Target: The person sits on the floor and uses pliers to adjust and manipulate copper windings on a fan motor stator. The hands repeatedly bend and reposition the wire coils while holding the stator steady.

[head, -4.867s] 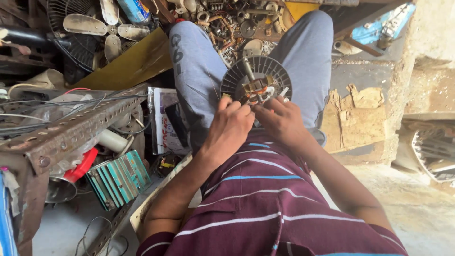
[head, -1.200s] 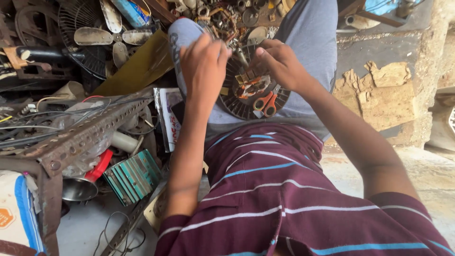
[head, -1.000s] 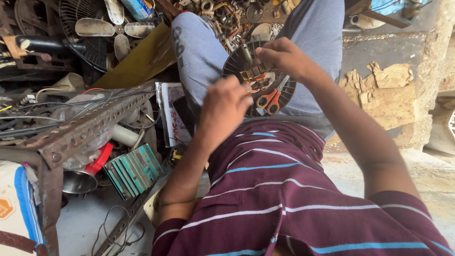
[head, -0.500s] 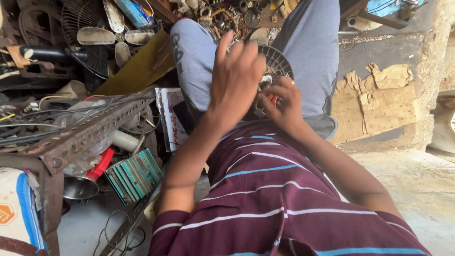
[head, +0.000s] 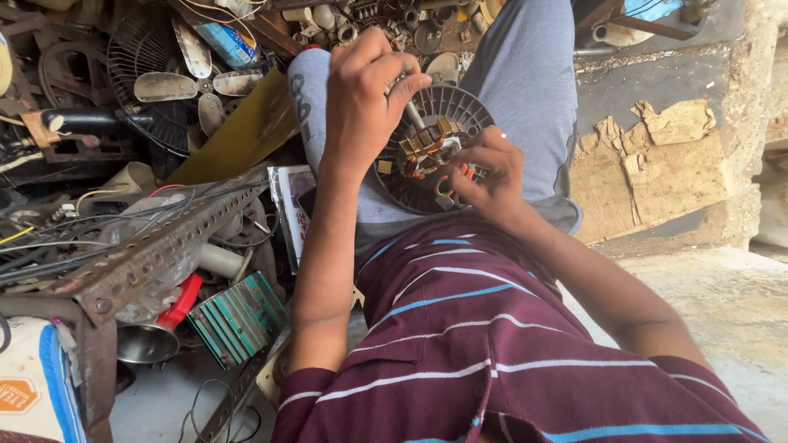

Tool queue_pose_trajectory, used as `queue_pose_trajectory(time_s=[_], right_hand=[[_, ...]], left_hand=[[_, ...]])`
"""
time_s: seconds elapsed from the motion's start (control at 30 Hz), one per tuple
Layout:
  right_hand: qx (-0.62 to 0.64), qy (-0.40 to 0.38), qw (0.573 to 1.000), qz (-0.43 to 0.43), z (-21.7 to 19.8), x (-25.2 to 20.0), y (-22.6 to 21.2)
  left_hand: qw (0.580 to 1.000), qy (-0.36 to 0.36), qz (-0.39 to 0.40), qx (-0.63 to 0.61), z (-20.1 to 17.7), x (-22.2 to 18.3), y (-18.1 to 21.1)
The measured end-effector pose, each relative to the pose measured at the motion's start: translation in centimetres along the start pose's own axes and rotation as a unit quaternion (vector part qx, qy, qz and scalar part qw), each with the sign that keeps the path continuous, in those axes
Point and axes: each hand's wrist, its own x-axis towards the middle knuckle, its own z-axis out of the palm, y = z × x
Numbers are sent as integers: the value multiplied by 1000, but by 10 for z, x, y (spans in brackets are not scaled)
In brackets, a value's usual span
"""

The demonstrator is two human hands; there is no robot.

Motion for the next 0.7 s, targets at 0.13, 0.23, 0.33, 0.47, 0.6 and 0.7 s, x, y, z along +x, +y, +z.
queue_pose_trajectory(time_s=[0.13, 0.23, 0.33, 0.47, 0.6, 0.7], right_hand=[[5, -25, 999, 37, 5, -7, 0], [-23, -49, 995, 88, 3, 0, 4], [-20, -81, 993, 89, -1, 5, 4], [18, -53, 998, 14, -9, 34, 6], [74, -211, 973, 50, -15, 78, 23], [138, -298, 936, 123, -11, 94, 34]], left_hand=[[993, 19, 31, 111, 18, 2, 1], [988, -54, -33, 142, 35, 7, -22], [983, -88, -96, 129, 49, -5, -46], [959, -88, -145, 227, 49, -17, -69], [974, 12, -122, 193, 27, -32, -64], [971, 67, -106, 206, 1, -45, -41]])
